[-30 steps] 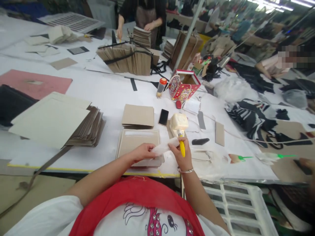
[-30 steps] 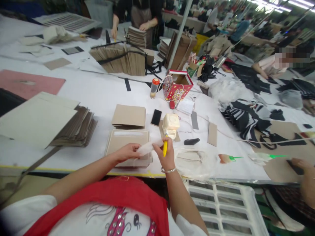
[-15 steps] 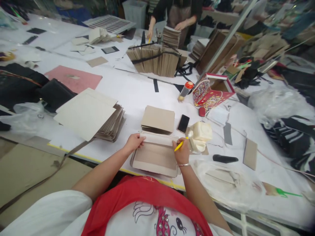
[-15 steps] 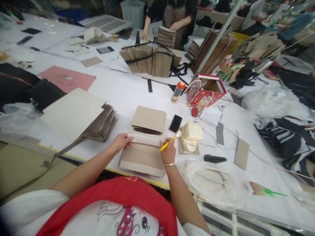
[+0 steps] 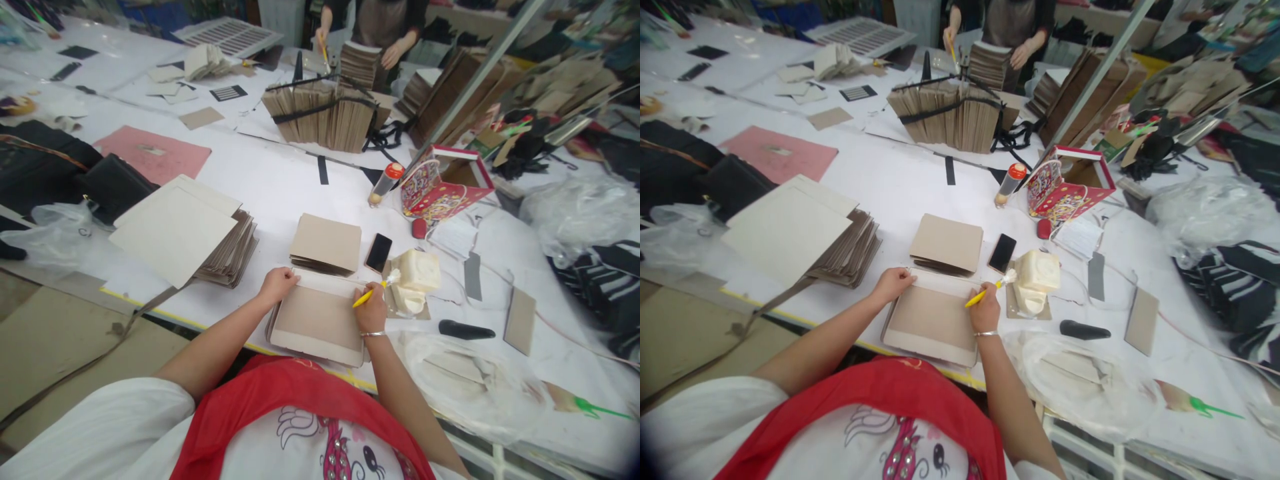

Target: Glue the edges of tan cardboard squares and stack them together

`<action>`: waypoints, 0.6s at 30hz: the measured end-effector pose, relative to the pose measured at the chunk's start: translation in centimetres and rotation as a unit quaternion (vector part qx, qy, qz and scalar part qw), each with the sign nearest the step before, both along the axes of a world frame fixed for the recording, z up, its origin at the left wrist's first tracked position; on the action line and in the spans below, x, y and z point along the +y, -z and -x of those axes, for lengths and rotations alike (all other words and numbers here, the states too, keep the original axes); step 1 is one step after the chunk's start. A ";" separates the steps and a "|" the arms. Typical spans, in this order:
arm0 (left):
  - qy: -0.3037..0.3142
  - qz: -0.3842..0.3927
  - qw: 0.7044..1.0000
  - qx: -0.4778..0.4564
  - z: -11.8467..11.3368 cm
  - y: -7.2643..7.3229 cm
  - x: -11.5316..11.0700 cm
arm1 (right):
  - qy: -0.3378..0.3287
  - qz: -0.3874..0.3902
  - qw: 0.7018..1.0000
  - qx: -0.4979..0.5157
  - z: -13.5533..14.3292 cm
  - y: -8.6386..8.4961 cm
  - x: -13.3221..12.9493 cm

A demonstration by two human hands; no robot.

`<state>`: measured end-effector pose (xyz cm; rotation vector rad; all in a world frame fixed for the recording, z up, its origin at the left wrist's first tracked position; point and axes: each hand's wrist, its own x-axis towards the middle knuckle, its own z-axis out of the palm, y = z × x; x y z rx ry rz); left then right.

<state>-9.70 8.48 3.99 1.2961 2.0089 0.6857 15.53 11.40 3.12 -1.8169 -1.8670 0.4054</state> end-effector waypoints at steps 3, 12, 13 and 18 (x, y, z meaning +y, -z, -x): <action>-0.007 0.007 1.000 0.005 0.0 0.3 0.2 | 0.002 0.003 1.000 0.001 0.1 0.0 0.1; -0.012 0.026 1.000 0.007 -0.2 0.8 0.2 | -0.017 -0.002 1.000 0.000 -0.3 0.6 0.3; -0.013 0.025 1.000 0.006 -0.2 0.9 0.2 | -0.019 -0.003 1.000 -0.001 -0.3 0.7 0.3; 0.001 0.037 0.999 0.037 -0.3 0.8 0.4 | -0.027 -0.002 1.000 -0.011 -0.1 0.7 0.3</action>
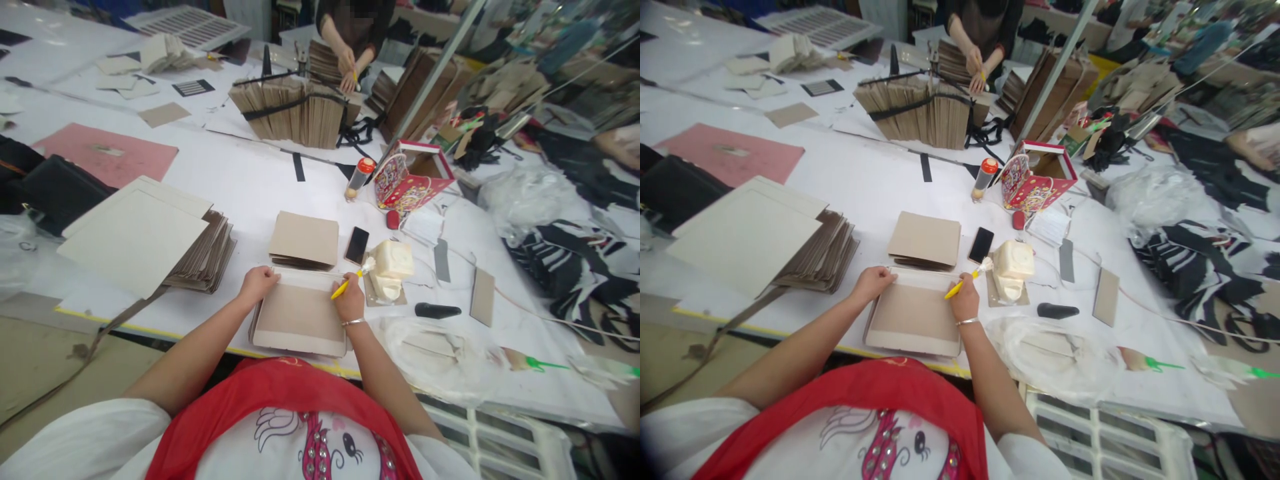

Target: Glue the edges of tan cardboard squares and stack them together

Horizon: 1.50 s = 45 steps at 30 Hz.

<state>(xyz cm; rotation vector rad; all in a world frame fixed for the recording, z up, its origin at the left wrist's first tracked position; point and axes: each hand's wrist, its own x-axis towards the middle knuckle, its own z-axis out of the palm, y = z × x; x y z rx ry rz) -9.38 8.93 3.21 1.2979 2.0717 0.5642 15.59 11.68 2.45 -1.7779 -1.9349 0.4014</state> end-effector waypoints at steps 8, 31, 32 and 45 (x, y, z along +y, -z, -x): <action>0.012 -0.178 0.959 0.219 3.3 -4.6 -3.6 | 0.077 -0.045 0.995 -0.048 -3.5 -2.7 -0.5; 0.299 -0.364 0.825 0.311 0.9 -10.0 -14.1 | -0.191 0.055 0.952 0.234 8.5 -10.4 -8.4; 0.327 -0.366 0.818 0.299 -1.1 -9.4 -14.1 | -0.172 0.050 0.959 0.218 8.3 -10.2 -8.4; 0.474 -0.154 0.825 0.268 -6.5 -3.6 -12.8 | -0.168 0.121 0.978 -0.020 -4.8 -3.9 -5.8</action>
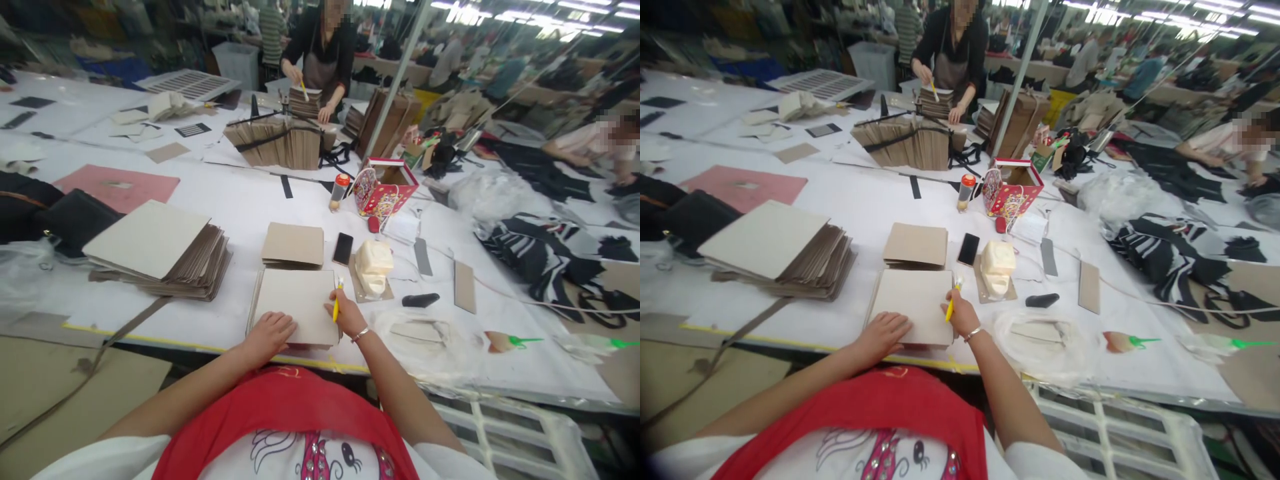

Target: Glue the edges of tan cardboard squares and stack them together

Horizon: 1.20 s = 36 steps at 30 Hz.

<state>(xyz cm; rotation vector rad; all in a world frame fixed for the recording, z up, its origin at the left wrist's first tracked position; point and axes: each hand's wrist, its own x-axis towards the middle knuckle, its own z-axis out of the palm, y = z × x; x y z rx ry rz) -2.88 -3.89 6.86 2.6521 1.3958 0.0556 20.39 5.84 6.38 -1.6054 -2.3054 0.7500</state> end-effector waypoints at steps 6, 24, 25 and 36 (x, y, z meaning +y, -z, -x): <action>-0.003 0.038 0.999 0.010 0.1 -0.2 0.6 | 0.100 -0.109 0.986 -0.082 -1.1 -1.0 1.1; -0.225 0.066 0.968 -0.085 0.2 0.2 19.3 | -0.033 0.159 0.957 0.242 18.8 -1.9 18.8; -0.232 0.074 0.966 -0.086 0.4 0.6 19.6 | -0.035 0.157 0.960 0.228 19.1 -1.5 19.6; -0.208 0.084 0.973 -0.054 1.0 1.0 20.8 | 0.150 0.069 0.968 0.189 18.0 1.9 27.5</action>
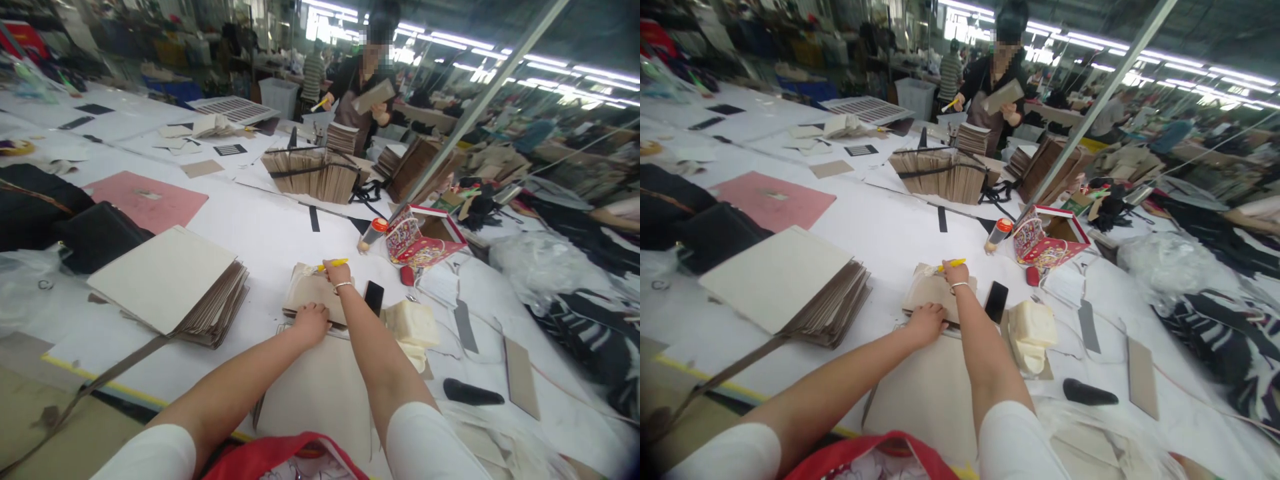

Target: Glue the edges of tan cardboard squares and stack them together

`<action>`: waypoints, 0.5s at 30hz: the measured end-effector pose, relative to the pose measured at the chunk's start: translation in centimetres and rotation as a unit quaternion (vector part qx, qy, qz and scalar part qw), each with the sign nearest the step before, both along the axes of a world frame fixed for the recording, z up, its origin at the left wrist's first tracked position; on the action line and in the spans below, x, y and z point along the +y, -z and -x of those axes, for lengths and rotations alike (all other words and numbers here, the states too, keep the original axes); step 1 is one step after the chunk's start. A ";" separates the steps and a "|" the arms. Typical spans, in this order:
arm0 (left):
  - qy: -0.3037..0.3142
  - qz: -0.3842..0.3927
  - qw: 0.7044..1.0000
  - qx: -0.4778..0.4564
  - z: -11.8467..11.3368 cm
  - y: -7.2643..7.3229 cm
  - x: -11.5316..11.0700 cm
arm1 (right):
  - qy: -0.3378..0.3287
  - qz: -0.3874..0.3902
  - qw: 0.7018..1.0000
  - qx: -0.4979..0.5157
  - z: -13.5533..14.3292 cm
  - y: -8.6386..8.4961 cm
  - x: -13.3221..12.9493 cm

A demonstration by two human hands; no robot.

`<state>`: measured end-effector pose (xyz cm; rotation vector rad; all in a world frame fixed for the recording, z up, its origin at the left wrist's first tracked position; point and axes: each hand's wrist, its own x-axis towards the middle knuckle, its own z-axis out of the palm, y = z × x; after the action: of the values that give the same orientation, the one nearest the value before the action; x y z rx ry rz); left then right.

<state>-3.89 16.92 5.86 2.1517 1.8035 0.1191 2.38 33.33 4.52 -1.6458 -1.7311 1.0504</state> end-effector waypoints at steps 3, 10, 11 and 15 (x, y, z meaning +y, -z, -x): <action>0.001 0.007 1.000 0.012 0.1 -0.1 0.6 | 0.047 -0.013 0.998 -0.031 -4.5 -0.1 0.2; 0.039 0.019 0.998 0.052 0.0 0.5 2.8 | 0.025 -0.105 0.990 -0.096 -12.2 -2.9 -2.8; 0.043 0.014 0.997 0.058 -0.1 0.5 2.9 | -0.023 -0.133 0.984 -0.116 -12.4 -3.0 -3.8; 0.052 0.007 0.996 0.069 -0.2 0.6 3.2 | -0.224 -0.219 0.919 -0.241 -13.0 -2.8 -9.1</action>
<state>-3.64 20.08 5.30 2.2899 1.7535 -0.0684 15.34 24.22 7.37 -1.3112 -2.5303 0.3729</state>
